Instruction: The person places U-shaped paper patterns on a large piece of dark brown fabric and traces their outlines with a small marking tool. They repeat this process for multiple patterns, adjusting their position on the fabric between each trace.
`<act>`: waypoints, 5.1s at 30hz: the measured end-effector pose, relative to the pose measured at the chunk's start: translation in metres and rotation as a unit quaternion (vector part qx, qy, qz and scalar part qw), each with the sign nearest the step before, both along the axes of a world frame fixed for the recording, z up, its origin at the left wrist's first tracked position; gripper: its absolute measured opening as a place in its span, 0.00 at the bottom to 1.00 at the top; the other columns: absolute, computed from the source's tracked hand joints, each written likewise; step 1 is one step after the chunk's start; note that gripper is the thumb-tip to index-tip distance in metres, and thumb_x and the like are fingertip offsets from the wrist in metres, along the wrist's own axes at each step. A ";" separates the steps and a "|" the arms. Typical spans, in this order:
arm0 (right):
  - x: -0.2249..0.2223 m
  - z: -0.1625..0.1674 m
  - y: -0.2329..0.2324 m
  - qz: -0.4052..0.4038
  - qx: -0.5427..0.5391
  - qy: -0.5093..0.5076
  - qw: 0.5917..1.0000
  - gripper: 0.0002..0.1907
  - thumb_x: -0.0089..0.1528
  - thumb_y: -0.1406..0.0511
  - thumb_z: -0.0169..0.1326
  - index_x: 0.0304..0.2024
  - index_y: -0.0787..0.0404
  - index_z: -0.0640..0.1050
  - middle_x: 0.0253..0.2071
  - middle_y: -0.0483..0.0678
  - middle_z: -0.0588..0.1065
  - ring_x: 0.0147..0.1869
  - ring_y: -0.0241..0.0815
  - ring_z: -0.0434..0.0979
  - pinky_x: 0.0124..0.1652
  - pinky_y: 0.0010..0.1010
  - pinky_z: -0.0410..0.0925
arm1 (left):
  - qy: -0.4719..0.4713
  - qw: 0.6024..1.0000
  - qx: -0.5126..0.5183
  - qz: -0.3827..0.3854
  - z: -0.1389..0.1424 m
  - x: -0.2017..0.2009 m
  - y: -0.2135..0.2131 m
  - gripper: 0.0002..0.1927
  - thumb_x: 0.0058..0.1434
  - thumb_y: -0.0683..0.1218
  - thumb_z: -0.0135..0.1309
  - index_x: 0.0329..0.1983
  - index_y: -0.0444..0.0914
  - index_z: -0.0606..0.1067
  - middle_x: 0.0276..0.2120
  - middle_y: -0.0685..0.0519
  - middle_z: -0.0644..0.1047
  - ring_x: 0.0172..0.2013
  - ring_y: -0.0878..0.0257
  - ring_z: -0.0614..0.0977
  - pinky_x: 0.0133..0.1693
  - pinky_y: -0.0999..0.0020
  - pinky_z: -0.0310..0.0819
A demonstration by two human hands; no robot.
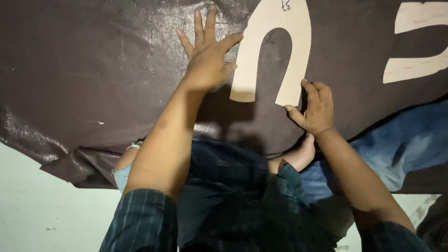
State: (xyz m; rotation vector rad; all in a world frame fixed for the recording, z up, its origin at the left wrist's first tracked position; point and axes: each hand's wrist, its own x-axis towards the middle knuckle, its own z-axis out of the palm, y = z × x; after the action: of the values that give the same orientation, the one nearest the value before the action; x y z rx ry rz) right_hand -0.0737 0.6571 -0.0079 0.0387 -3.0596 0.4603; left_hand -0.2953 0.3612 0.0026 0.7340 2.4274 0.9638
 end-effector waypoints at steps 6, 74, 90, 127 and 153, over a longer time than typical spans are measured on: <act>-0.003 0.004 0.000 -0.004 -0.013 -0.001 1.000 0.40 0.59 0.47 0.63 0.65 0.65 0.72 0.56 0.59 0.68 0.58 0.59 0.68 0.57 0.48 0.67 | -0.050 0.997 -0.054 0.004 0.018 -0.007 0.008 0.34 0.52 0.47 0.67 0.64 0.55 0.74 0.76 0.37 0.36 0.74 0.35 0.28 0.64 0.24 0.13; -0.010 0.009 0.017 -0.011 -0.004 -0.023 1.000 0.40 0.59 0.44 0.60 0.62 0.66 0.74 0.48 0.55 0.70 0.49 0.53 0.70 0.49 0.44 0.68 | -0.073 0.992 -0.102 0.017 0.040 -0.011 0.034 0.32 0.51 0.47 0.68 0.61 0.55 0.76 0.76 0.37 0.40 0.74 0.36 0.33 0.64 0.29 0.11; -0.001 0.027 0.014 -0.020 -0.015 0.008 1.000 0.38 0.56 0.49 0.65 0.63 0.63 0.73 0.55 0.55 0.69 0.58 0.58 0.70 0.56 0.46 0.66 | 0.088 0.992 -0.096 -0.001 0.034 0.071 0.054 0.19 0.66 0.38 0.47 0.60 0.36 0.74 0.60 0.45 0.71 0.63 0.46 0.70 0.66 0.49 0.58; -0.006 0.031 0.039 -0.013 -0.240 -0.042 0.970 0.31 0.58 0.68 0.65 0.65 0.57 0.76 0.46 0.51 0.70 0.45 0.45 0.71 0.49 0.34 0.69 | 0.022 0.969 -0.107 0.220 0.034 0.120 0.022 0.21 0.58 0.48 0.64 0.55 0.57 0.79 0.72 0.41 0.53 0.73 0.38 0.45 0.70 0.39 0.31; 0.000 0.023 0.038 -0.037 -0.265 -0.056 0.962 0.29 0.61 0.67 0.63 0.65 0.57 0.76 0.50 0.52 0.69 0.48 0.45 0.72 0.50 0.34 0.69 | 0.000 0.977 -0.134 0.168 0.033 0.124 0.024 0.22 0.61 0.47 0.59 0.59 0.54 0.75 0.73 0.44 0.51 0.74 0.41 0.43 0.67 0.33 0.24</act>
State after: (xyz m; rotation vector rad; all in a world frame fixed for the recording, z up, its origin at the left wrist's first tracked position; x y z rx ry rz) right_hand -0.0733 0.6949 0.0155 -0.1239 -2.9137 1.2914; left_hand -0.1711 0.3856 0.0351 0.2332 2.6619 0.7262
